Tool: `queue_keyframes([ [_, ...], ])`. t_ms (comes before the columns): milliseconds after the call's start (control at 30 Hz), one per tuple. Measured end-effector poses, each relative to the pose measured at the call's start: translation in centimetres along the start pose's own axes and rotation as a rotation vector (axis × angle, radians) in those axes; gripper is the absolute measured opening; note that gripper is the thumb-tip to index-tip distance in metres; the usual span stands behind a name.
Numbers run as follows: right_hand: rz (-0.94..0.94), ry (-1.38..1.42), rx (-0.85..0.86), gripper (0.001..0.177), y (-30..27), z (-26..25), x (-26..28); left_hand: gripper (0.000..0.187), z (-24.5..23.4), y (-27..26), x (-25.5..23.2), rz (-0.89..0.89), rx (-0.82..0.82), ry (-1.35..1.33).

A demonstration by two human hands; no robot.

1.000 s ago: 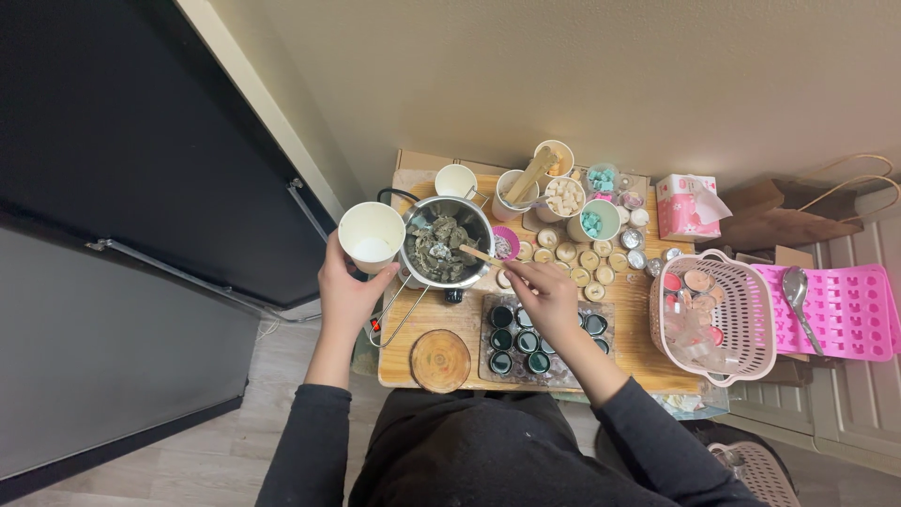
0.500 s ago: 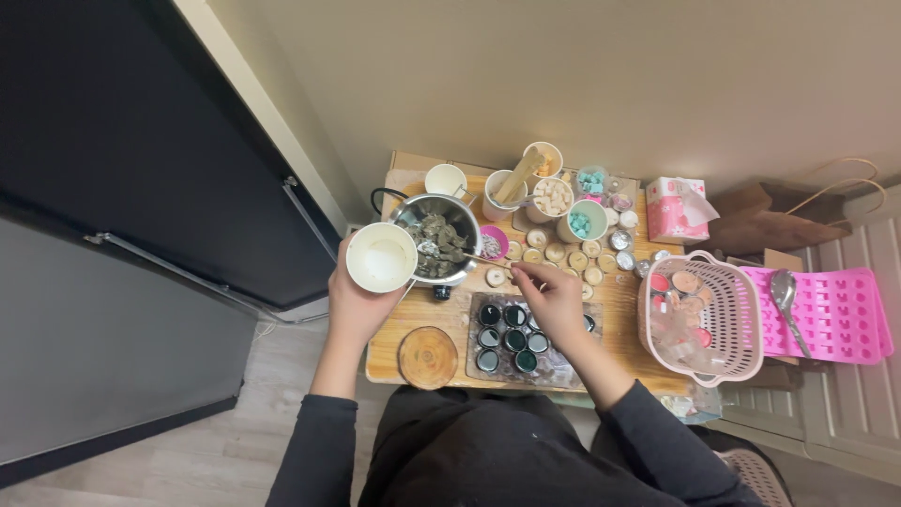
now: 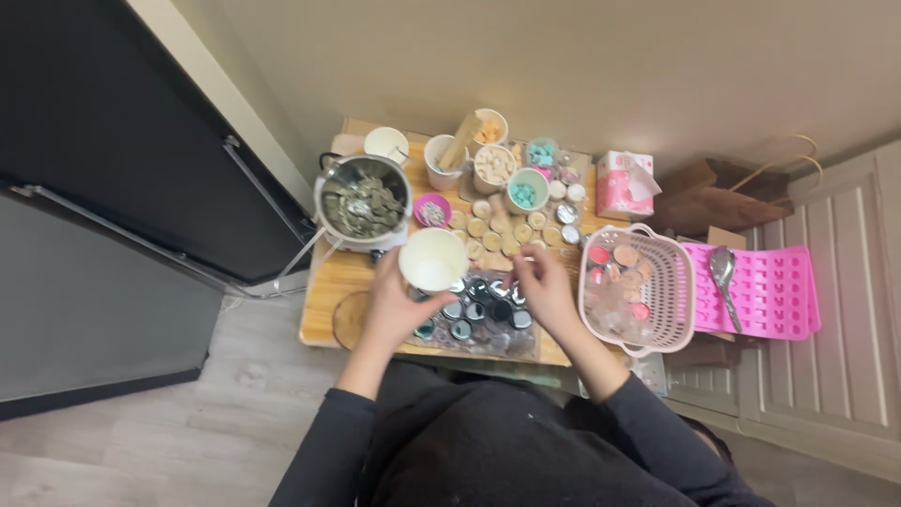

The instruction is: The worker prepares and arranges components for making small decorative candles, including wiping containers and sorting decorative wax segments.

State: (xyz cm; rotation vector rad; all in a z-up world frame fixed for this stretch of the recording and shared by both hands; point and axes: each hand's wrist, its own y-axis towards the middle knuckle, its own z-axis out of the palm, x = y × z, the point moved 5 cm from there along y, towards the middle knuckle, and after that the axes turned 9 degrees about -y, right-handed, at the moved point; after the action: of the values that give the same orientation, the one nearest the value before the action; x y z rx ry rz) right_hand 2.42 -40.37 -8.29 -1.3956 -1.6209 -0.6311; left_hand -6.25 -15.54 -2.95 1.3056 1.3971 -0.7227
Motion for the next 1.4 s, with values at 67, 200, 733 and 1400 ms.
queue_keyframes([
  [67, -0.018, 0.155, 0.001, 0.019, -0.8, -2.4, -4.0, 0.083, 4.1, -1.6, -0.5, 0.023, 0.076, 0.041],
  [200, 0.068, 0.281, -0.066, 0.014, -4.4, -7.8, -8.6, 0.083, 13.0, -5.1, -0.3, 0.064, 0.326, 0.048],
  [733, 0.047, -0.094, -0.264, 0.016, -13.5, -18.6, -11.1, 0.069, 25.4, -10.7, 2.2, -0.023, 0.423, -0.002],
  [1400, -0.310, -0.792, -0.066, 0.031, -11.2, -12.9, -8.6, 0.096, 21.3, -10.7, -0.2, -0.154, 0.294, 0.065],
])
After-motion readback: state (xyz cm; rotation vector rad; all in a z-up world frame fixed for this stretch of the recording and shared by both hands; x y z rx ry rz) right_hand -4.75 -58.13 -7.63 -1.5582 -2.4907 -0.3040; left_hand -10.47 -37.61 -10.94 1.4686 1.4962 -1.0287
